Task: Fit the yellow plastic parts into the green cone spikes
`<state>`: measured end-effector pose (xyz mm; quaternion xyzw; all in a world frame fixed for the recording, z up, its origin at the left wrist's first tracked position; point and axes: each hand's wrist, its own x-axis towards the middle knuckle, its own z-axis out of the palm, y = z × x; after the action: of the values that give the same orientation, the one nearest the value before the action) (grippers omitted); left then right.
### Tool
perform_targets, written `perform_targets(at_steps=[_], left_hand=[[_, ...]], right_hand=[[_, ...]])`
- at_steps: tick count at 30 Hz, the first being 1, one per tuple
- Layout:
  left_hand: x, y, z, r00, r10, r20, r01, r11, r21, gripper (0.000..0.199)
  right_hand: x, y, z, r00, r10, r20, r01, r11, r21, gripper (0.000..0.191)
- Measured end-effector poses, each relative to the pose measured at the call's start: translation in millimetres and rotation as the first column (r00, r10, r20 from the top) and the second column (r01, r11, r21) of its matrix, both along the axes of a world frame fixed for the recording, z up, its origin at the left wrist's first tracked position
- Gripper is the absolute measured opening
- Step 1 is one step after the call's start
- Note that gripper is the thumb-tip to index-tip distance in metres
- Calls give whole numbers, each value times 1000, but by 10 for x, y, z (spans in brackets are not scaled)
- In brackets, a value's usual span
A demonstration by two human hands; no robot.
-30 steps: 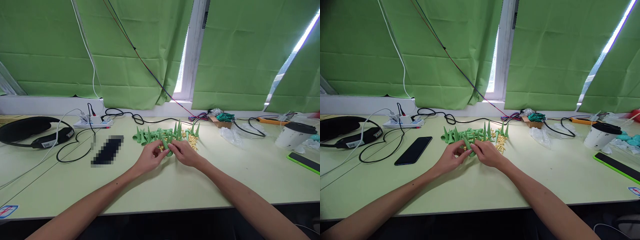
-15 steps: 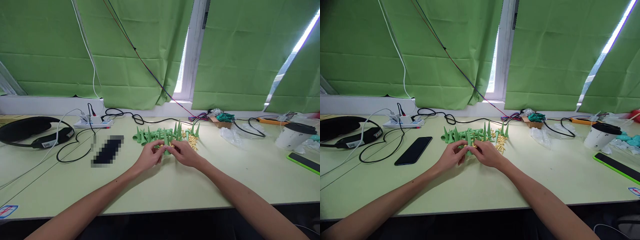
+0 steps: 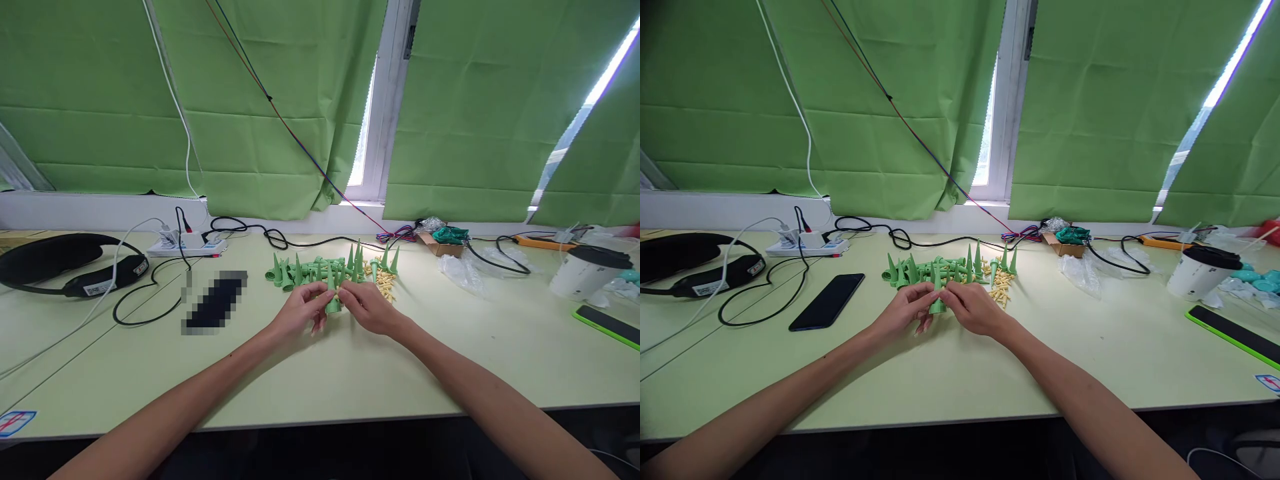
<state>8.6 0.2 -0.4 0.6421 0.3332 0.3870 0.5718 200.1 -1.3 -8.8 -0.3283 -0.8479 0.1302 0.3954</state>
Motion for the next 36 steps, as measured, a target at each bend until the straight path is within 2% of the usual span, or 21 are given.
perform_targets(at_steps=[7, 14, 18, 22, 30, 33, 36], left_hand=[[-2, 6, -10, 997, -33, 67, 39, 995, -90, 37], [-5, 5, 3, 1000, -22, 18, 23, 999, -47, 38], [-5, 9, -12, 995, 15, -94, -10, 999, 51, 38], [-9, 2, -67, 968, 85, -234, -33, 975, 219, 34], [1, -25, -128, 864, 255, -434, 27, 838, 545, 20], [-14, 15, -155, 850, 286, -443, 39, 803, 595, 18], [-30, 36, -161, 837, 294, -462, 48, 801, 596, 21]], right_hand=[[-2, 6, 9, 997, -49, -56, 49, 999, -8, 38], [-4, 15, 6, 997, -50, -54, 51, 999, 13, 37], [-4, 34, -1, 997, -74, -33, 75, 996, 40, 37], [-8, 55, -15, 994, -104, -12, 105, 994, 35, 37], [-12, 67, -35, 990, -140, 31, 139, 990, 25, 39], [-13, 72, -44, 989, -141, 40, 140, 990, 33, 39], [-11, 75, -51, 989, -137, 45, 136, 990, 32, 39]])
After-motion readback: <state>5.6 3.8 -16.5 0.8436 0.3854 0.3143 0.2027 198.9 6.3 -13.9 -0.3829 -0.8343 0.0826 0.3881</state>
